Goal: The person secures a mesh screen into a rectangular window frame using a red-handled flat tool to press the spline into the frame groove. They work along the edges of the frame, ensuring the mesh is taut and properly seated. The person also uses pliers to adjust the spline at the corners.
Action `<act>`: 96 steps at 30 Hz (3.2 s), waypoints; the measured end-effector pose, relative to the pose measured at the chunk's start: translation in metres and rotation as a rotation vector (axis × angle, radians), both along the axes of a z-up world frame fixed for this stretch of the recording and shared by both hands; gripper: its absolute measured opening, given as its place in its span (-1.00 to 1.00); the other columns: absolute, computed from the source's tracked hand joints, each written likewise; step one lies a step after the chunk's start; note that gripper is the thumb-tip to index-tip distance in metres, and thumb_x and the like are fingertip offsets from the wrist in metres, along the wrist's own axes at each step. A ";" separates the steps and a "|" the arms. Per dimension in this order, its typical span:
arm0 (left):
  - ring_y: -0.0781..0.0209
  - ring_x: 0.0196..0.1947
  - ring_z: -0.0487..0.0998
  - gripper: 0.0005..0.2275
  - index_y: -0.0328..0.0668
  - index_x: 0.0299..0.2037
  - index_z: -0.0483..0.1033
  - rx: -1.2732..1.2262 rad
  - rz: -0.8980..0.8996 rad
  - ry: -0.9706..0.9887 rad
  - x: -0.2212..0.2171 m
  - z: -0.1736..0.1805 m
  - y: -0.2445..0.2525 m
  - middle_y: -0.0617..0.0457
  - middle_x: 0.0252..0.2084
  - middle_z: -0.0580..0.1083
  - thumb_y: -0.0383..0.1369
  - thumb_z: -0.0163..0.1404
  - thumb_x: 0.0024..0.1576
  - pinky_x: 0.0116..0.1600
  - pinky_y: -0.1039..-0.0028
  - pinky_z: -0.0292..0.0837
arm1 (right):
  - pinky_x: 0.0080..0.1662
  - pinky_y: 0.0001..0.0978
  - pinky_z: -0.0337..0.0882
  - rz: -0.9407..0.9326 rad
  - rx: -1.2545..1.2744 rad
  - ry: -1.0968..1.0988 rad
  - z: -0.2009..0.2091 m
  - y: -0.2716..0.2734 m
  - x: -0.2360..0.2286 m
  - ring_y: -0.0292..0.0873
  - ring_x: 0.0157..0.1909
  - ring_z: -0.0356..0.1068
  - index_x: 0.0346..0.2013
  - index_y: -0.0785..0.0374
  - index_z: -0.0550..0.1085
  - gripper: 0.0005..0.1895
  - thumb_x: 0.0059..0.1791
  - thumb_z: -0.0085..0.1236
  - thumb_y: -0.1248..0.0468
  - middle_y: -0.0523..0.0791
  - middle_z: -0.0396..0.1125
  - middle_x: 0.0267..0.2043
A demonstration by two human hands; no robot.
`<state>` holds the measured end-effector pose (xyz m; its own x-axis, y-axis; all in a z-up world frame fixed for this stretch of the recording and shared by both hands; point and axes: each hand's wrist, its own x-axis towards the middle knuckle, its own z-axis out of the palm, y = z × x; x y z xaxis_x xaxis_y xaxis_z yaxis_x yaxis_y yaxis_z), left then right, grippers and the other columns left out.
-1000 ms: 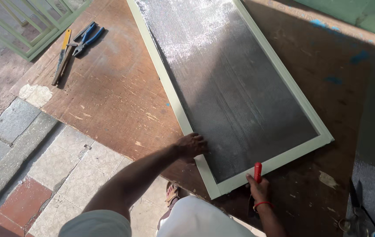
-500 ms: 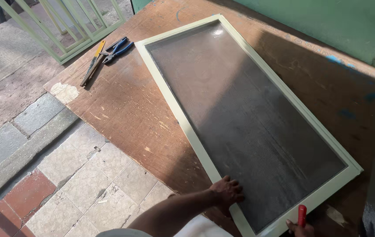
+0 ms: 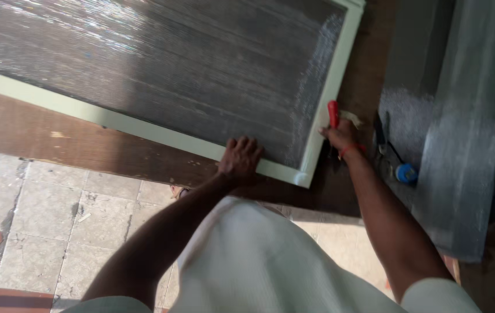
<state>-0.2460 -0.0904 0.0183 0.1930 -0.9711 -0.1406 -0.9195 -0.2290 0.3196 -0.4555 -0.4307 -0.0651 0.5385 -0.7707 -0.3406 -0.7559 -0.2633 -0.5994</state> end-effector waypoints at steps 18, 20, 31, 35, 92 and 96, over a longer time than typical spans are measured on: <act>0.08 0.04 0.31 -0.16 -0.07 0.06 0.43 0.150 0.183 -0.070 0.090 -0.021 0.033 0.03 -0.04 0.32 0.45 0.13 -0.23 0.15 0.16 0.18 | 0.01 -0.08 0.33 0.546 -0.455 -0.340 0.090 0.165 0.059 0.04 -0.12 0.38 -0.32 0.24 0.51 -0.86 -0.07 0.24 0.23 -0.03 0.39 -0.25; 0.09 0.03 0.30 -0.17 -0.02 0.03 0.44 0.203 0.211 -0.036 0.085 -0.022 0.031 0.04 -0.07 0.33 0.42 0.16 -0.30 0.14 0.19 0.18 | -0.05 -0.08 0.31 0.535 -0.464 -0.305 0.084 0.172 0.061 0.02 -0.20 0.37 -0.42 0.24 0.49 -0.85 -0.05 0.23 0.23 -0.04 0.36 -0.34; 0.06 -0.01 0.32 -0.29 -0.08 -0.02 0.43 0.015 0.173 -0.058 0.015 0.001 0.033 0.01 -0.06 0.35 0.35 0.06 -0.12 0.09 0.15 0.20 | -0.16 -0.09 0.34 0.558 -0.550 -0.286 0.085 0.178 0.038 0.05 -0.29 0.32 -0.48 0.31 0.43 -0.78 -0.13 0.24 0.21 0.01 0.29 -0.40; 0.08 0.02 0.34 -0.39 -0.10 0.07 0.42 -0.066 0.072 0.008 -0.027 -0.007 -0.005 0.03 -0.03 0.35 0.24 0.00 0.05 0.07 0.19 0.21 | -0.15 -0.09 0.36 0.558 -0.572 -0.309 0.083 0.181 0.039 0.05 -0.26 0.34 -0.47 0.29 0.43 -0.80 -0.15 0.23 0.23 -0.01 0.31 -0.38; 0.07 -0.04 0.40 -0.30 -0.19 -0.10 0.49 -0.081 0.109 0.094 -0.027 -0.007 -0.022 -0.01 -0.12 0.39 0.36 0.03 -0.02 0.05 0.22 0.29 | -0.14 -0.28 0.52 -0.028 0.629 -0.488 0.029 0.078 0.073 -0.17 -0.29 0.47 -0.13 0.30 0.30 -0.72 -0.10 0.08 0.44 -0.12 0.27 -0.29; 0.07 -0.05 0.39 -0.29 -0.21 -0.08 0.48 -0.034 0.104 0.120 -0.023 -0.009 -0.023 -0.01 -0.12 0.39 0.37 0.03 -0.02 0.05 0.24 0.29 | -0.09 -0.26 0.54 0.072 0.472 -0.614 0.047 0.102 0.064 -0.20 -0.24 0.46 -0.07 0.31 0.27 -0.75 -0.01 0.07 0.43 -0.13 0.26 -0.25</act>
